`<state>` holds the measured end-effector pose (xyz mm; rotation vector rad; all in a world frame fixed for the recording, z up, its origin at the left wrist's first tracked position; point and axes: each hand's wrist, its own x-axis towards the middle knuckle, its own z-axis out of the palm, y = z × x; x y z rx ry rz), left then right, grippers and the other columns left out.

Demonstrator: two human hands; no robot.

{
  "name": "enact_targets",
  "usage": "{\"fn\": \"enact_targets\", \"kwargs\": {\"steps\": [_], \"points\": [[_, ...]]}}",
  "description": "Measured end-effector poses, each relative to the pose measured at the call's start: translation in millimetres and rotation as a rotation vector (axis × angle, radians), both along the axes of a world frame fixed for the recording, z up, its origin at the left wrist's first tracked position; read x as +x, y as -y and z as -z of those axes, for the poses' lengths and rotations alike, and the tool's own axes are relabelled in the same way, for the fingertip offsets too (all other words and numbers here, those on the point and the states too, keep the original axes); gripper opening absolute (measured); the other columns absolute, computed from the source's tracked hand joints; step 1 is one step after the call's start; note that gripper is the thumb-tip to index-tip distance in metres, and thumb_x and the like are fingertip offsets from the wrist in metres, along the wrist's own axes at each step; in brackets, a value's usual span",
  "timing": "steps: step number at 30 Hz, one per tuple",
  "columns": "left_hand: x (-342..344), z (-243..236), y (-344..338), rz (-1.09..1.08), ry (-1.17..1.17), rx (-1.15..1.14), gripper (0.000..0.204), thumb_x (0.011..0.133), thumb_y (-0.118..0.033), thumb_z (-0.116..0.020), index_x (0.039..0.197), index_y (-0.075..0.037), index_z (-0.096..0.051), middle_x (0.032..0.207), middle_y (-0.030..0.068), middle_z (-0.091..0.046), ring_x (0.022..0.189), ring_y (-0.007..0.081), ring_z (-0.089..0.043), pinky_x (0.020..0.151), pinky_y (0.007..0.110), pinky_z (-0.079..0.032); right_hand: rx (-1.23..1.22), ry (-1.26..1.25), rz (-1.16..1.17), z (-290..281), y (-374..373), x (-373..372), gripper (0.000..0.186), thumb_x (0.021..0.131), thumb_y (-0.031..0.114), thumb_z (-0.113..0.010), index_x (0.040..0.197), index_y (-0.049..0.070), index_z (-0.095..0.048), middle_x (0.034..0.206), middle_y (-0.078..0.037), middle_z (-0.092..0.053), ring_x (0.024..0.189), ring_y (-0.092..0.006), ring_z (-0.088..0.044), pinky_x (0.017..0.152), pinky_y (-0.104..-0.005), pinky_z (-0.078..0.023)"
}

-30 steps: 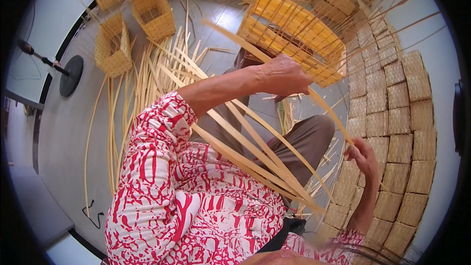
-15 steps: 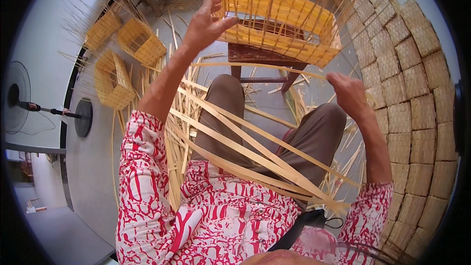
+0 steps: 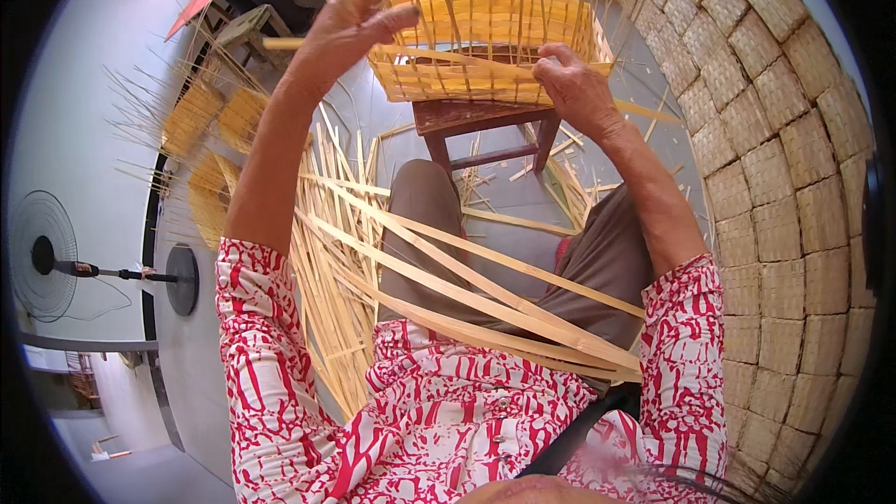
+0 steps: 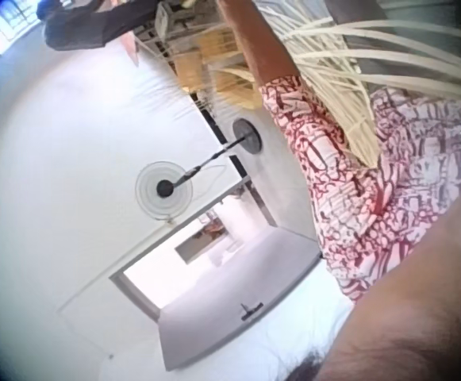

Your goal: The person weaves a basket by hand, interlacing thin bamboo strips through a pre-formed frame. They repeatedly pull strips through the structure and adjust the weave to maintain tension.

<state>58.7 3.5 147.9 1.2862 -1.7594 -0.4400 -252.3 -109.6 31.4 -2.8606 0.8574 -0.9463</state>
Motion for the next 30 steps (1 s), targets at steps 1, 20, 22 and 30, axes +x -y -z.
{"fn": "enact_targets", "kwargs": {"steps": [1,20,22,30], "points": [[-0.2,0.6,2.5,-0.040,0.090,0.035,0.072,0.097,-0.036,-0.066,0.154,-0.006,-0.035,0.146,0.0174,-0.052,0.109,0.0197,-0.066,0.080,0.031,-0.054,0.031,0.018,-0.002,-0.8,-3.5,4.9,0.006,0.093,0.010,-0.056,0.092,0.008,-0.062,0.129,-0.013,-0.059,0.098,-0.0354,-0.068,0.076,-0.0454,-0.056],[-39.6,-55.1,10.5,0.355,0.022,0.202,0.044,0.098,-0.036,-0.061,0.118,0.003,-0.069,0.117,0.0138,-0.070,0.092,0.0203,-0.067,0.082,0.032,-0.054,0.224,0.134,-0.017,34.1,16.6,37.9,0.014,0.094,0.017,-0.054,0.093,0.007,-0.063,0.097,-0.014,-0.066,0.095,-0.0355,-0.066,0.079,-0.0473,-0.053],[-63.3,-55.0,34.6,0.287,0.196,0.247,0.057,0.096,-0.040,-0.064,0.133,0.002,-0.056,0.129,0.0153,-0.063,0.105,0.0196,-0.064,0.080,0.030,-0.054,0.219,0.147,-0.027,30.8,17.1,39.1,0.013,0.093,0.017,-0.055,0.092,0.007,-0.063,0.096,-0.014,-0.066,0.094,-0.0356,-0.066,0.079,-0.0474,-0.053],[-101.4,-55.5,84.2,0.217,0.460,0.372,0.062,0.086,-0.041,-0.076,0.132,-0.004,-0.058,0.120,0.0108,-0.066,0.098,0.0173,-0.065,0.072,0.030,-0.054,0.193,0.258,-0.026,32.7,10.6,53.5,0.010,0.092,0.014,-0.058,0.087,0.005,-0.061,0.087,-0.014,-0.062,0.087,-0.0363,-0.064,0.075,-0.0467,-0.052]]}}
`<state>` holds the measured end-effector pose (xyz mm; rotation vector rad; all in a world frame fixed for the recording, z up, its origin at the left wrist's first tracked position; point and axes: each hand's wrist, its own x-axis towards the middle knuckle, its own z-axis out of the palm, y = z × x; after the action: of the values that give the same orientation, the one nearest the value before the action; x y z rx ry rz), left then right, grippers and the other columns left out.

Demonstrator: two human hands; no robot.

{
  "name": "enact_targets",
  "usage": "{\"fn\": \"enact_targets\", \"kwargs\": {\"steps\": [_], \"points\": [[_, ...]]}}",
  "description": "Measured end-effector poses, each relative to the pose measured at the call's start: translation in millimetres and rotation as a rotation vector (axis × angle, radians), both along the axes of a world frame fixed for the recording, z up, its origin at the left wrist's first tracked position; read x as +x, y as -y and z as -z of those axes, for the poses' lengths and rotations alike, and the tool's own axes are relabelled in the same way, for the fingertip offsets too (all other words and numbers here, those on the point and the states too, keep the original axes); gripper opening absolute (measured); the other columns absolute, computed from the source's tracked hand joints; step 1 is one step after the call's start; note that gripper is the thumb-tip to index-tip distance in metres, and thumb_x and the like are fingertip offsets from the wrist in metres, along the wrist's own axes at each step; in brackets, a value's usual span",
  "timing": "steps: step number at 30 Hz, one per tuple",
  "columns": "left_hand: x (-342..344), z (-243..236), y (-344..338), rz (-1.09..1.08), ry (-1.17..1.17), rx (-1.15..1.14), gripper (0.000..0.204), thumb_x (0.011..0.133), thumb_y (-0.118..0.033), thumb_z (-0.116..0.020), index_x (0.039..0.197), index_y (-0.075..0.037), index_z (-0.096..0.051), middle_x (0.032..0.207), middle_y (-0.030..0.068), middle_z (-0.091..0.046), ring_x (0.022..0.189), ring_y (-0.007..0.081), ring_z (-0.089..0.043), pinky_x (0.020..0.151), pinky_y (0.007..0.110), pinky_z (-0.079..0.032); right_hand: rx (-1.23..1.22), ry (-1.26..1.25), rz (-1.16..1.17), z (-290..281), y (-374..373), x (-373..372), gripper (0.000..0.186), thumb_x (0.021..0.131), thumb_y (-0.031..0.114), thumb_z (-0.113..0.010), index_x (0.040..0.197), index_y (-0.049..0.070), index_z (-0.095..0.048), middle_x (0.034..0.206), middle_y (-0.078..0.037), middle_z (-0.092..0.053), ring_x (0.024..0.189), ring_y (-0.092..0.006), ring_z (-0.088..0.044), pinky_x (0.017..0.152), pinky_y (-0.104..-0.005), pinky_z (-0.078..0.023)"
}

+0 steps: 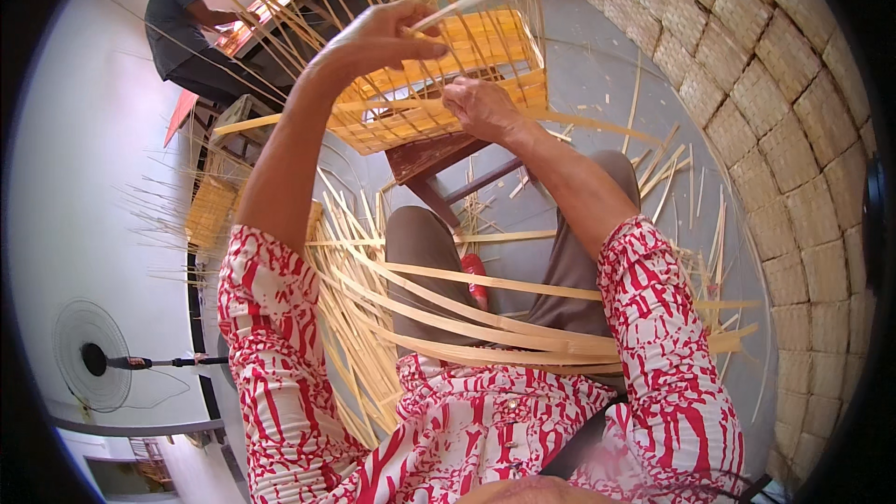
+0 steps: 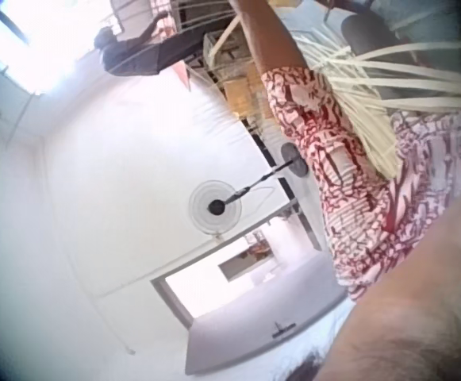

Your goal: The person weaves a basket by hand, interlacing thin bamboo strips through a pre-formed frame. They repeatedly pull strips through the structure and adjust the weave to maintain tension.

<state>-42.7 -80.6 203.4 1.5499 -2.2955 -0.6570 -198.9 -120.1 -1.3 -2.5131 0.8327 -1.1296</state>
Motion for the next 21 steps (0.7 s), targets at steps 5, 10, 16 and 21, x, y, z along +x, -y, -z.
{"fn": "enact_targets", "kwargs": {"steps": [5,10,16,21], "points": [[-5.9,-24.3,-8.0,0.377,-0.122,-0.150,0.032,0.102,-0.031,-0.056,0.114,-0.005,-0.071,0.115,0.0082,-0.072,0.106,0.0176,-0.067,0.094,0.033,-0.051,0.005,-0.034,0.039,4.6,0.5,-4.8,0.010,0.090,0.014,-0.058,0.087,0.006,-0.060,0.088,-0.015,-0.063,0.087,-0.0371,-0.065,0.074,-0.0476,-0.052],[-37.8,-12.5,24.2,0.032,-0.158,0.002,0.058,0.094,-0.032,-0.068,0.143,-0.006,-0.052,0.108,0.0142,-0.072,0.093,0.0195,-0.074,0.088,0.029,-0.055,0.014,-0.019,0.021,2.2,0.1,7.5,0.010,0.092,0.013,-0.056,0.087,0.006,-0.061,0.088,-0.015,-0.063,0.087,-0.0380,-0.065,0.074,-0.0478,-0.052],[-33.1,6.5,44.0,0.237,-0.232,0.085,0.046,0.092,-0.035,-0.071,0.130,-0.009,-0.064,0.102,0.0106,-0.073,0.082,0.0165,-0.073,0.079,0.029,-0.056,0.029,-0.013,0.024,-1.2,-7.0,11.8,0.011,0.092,0.014,-0.056,0.090,0.005,-0.061,0.091,-0.016,-0.064,0.088,-0.0390,-0.064,0.074,-0.0481,-0.052],[-39.9,13.4,15.6,0.200,0.031,-0.322,0.038,0.099,-0.037,-0.062,0.117,-0.004,-0.070,0.100,0.0111,-0.074,0.089,0.0175,-0.070,0.081,0.034,-0.055,-0.072,0.078,-0.042,-22.4,-25.2,-12.9,0.012,0.094,0.015,-0.054,0.092,0.004,-0.059,0.093,-0.017,-0.063,0.089,-0.0412,-0.062,0.074,-0.0487,-0.050]]}}
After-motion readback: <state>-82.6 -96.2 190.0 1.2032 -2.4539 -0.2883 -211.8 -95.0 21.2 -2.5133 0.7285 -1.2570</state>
